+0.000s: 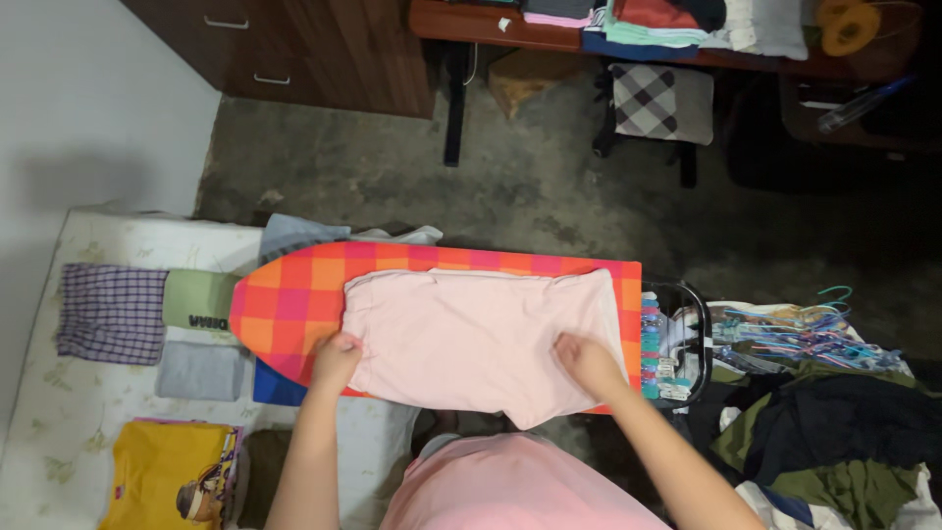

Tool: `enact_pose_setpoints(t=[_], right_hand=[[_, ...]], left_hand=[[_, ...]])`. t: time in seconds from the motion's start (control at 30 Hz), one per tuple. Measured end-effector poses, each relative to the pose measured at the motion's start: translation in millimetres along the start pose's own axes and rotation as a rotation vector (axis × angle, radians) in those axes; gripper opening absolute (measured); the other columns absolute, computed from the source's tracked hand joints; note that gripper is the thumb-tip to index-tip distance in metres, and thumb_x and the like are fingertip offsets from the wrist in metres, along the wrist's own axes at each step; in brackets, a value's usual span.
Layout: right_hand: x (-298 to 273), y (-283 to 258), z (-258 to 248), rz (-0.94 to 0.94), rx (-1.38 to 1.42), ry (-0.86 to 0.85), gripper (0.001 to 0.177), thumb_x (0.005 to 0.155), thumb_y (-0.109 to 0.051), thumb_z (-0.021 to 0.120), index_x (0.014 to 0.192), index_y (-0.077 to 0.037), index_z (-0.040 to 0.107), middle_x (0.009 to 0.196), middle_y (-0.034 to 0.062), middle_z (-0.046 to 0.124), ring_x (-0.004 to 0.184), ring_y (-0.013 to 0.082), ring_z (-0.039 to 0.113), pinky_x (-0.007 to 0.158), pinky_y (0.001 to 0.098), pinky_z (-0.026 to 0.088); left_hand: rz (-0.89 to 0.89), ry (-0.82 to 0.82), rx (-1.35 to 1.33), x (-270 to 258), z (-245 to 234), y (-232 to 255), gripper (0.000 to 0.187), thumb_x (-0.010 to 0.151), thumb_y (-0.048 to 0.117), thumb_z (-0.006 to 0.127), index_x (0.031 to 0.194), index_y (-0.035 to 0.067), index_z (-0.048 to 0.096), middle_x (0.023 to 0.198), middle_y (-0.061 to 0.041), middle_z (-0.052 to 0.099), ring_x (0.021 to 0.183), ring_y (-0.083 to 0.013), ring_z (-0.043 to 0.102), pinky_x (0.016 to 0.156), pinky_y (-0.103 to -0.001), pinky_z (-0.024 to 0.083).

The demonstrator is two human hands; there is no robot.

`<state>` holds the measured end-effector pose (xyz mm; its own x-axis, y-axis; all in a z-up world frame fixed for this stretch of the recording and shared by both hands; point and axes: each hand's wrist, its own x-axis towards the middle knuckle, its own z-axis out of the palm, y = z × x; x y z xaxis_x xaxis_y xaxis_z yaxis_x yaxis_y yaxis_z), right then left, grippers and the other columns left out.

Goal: The person folds a yellow t-shirt, pink shorts, and black shorts on an ironing board, then places each folded item onto a stack on a bed.

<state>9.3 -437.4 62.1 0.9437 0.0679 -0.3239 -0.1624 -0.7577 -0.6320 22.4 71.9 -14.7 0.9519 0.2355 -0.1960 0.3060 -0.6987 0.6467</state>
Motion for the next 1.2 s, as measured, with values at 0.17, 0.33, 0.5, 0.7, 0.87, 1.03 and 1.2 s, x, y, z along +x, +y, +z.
enact_pose_setpoints(t=[0.17,0.33,0.5,0.7,0.87,1.03,1.2], right_hand=[[73.7,28.2,-51.9,-0.054,-0.137,0.488,0.060,0.077,-0.015,0.069,0.137,-0.013,0.066,0.136,0.0190,0.056,0.117,0.0399,0.059,0.101,0.0449,0.051],[113.3,13.5,-75.9,-0.192,-0.436,0.328,0.043,0.064,-0.014,0.081,0.107,-0.012,0.074,0.140,0.0186,0.053,0.125,0.0447,0.050,0.100,0.0515,0.042],[108.1,24.6,-91.0,-0.186,-0.220,0.180,0.019,0.066,-0.006,0.075,0.076,-0.007,0.059,0.110,0.0081,0.070,0.106,0.0304,0.063,0.094,0.0396,0.050],[41.4,43.8,-105.9,0.023,0.407,-0.357,0.019,0.073,0.003,0.069,0.088,-0.008,0.065,0.090,-0.0019,0.070,0.087,0.0086,0.064,0.078,0.0280,0.052],[68.3,43.5,-113.7,0.197,0.204,-0.158,0.024,0.081,-0.007,0.072,0.104,-0.009,0.075,0.095,0.0083,0.077,0.081,0.0210,0.069,0.074,0.0363,0.053],[126.1,53.8,-77.9,-0.143,-0.223,0.123,0.019,0.073,-0.013,0.082,0.091,-0.007,0.078,0.122,0.0153,0.065,0.106,0.0366,0.063,0.090,0.0402,0.051],[134.5,48.4,-65.5,-0.221,-0.195,-0.128,0.022,0.071,-0.014,0.083,0.089,-0.007,0.073,0.123,0.0090,0.064,0.115,0.0303,0.062,0.098,0.0357,0.052]], left_hand=[[0.308,0.241,0.090,34.2,-20.5,81.2,0.064,0.070,0.011,0.073,0.132,0.008,0.056,0.143,-0.019,0.053,0.132,-0.0401,0.051,0.109,-0.050,0.042],[0.258,-0.119,0.393,71.4,-33.2,142.5,0.070,0.068,0.014,0.080,0.134,0.018,0.059,0.142,-0.007,0.054,0.133,-0.0335,0.046,0.107,-0.057,0.035],[0.317,-0.190,0.380,84.9,-24.7,119.9,0.048,0.070,0.019,0.086,0.115,0.015,0.069,0.127,-0.007,0.062,0.127,-0.0319,0.052,0.107,-0.049,0.042],[0.333,-0.181,-0.020,91.9,-6.2,39.7,0.045,0.062,0.008,0.087,0.103,0.007,0.069,0.112,-0.012,0.067,0.108,-0.0319,0.064,0.094,-0.039,0.052],[0.176,-0.233,-0.110,98.9,-2.4,24.4,0.045,0.067,0.010,0.086,0.108,0.006,0.068,0.107,-0.013,0.073,0.102,-0.0298,0.071,0.089,-0.037,0.055],[0.070,-0.213,0.063,104.0,-3.1,32.6,0.057,0.068,0.025,0.087,0.118,0.005,0.069,0.117,-0.019,0.072,0.111,-0.0334,0.069,0.096,-0.039,0.054],[-0.004,-0.242,0.181,109.4,5.0,17.3,0.069,0.072,0.037,0.087,0.124,-0.003,0.067,0.127,-0.025,0.068,0.119,-0.0350,0.066,0.102,-0.040,0.051]])
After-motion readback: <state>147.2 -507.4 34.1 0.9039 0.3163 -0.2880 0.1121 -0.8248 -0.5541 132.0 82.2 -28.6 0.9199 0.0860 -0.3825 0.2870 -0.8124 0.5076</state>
